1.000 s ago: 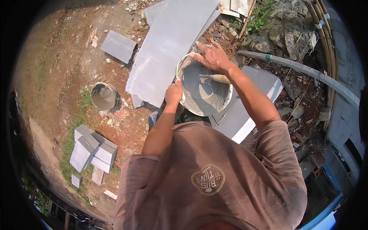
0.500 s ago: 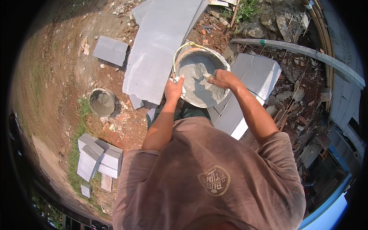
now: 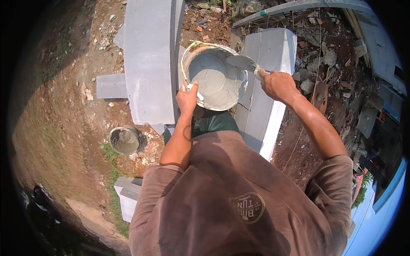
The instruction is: The person secures a wire mesh to a metal frame, then scoops cement from a bucket and applies it to the top of a row of concrete blocks using a trowel. The person places a concrete block onto the cemented area and adjusts its position.
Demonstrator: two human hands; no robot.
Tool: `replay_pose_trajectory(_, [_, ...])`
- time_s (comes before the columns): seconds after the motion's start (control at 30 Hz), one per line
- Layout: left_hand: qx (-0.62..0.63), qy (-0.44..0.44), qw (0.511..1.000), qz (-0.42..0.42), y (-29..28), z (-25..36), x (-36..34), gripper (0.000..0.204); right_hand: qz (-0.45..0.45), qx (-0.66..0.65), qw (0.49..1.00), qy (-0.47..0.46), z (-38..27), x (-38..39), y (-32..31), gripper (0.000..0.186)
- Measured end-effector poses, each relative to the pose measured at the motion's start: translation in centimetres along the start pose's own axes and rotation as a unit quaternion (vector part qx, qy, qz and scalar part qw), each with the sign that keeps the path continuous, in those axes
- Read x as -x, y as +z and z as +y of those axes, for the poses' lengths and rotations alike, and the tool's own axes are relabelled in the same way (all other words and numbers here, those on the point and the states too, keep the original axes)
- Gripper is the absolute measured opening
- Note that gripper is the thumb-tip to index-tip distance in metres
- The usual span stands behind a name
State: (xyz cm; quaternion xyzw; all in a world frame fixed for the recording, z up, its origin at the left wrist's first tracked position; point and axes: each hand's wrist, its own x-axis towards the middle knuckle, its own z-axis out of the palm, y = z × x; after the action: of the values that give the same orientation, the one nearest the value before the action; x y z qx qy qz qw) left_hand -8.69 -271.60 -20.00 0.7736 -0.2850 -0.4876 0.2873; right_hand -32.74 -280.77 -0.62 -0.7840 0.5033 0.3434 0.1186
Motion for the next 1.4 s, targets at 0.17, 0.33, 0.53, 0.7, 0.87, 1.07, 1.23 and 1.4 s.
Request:
replay_pose_trajectory(0.17, [0.007,-0.005,1.0,0.016,0.8,1.4,0.3,0.047,-0.038,-0.099,0.992,0.065,-5.7,-3.2,9.3,0.031])
replay_pose_trajectory(0.33, [-0.03,0.016,0.999,0.024,1.6,0.9,0.3,0.048,-0.114,-0.207,0.971,0.023,-10.2,-1.2,9.8,0.036])
replay_pose_trajectory(0.53, [-0.049,0.025,0.998,-0.013,1.9,1.5,-1.4,0.05,-0.006,-0.277,0.959,0.055,-2.9,1.5,8.3,0.041])
replay_pose_trajectory(0.7, [-0.121,0.076,0.99,-0.003,2.5,3.0,-0.8,0.052,0.014,-0.314,0.945,0.09,-5.7,-4.0,15.4,0.05])
replay_pose_trajectory(0.87, [-0.135,0.075,0.988,-0.002,2.4,3.2,-0.6,0.05,-0.109,-0.358,0.926,-0.045,-7.8,0.5,13.5,0.045])
replay_pose_trajectory(1.07, [-0.11,0.047,0.992,-0.03,2.4,3.6,-1.0,0.048,-0.042,-0.415,0.909,0.017,-0.3,0.7,11.2,0.046])
replay_pose_trajectory(1.23, [-0.138,0.096,0.985,-0.049,1.9,2.1,-1.8,0.047,0.051,-0.384,0.92,0.067,-8.4,-5.3,14.1,0.048])
replay_pose_trajectory(1.4, [-0.192,0.136,0.968,-0.083,0.7,2.6,-1.7,0.05,-0.067,-0.307,0.948,-0.057,-8.8,-0.7,13.0,0.039])
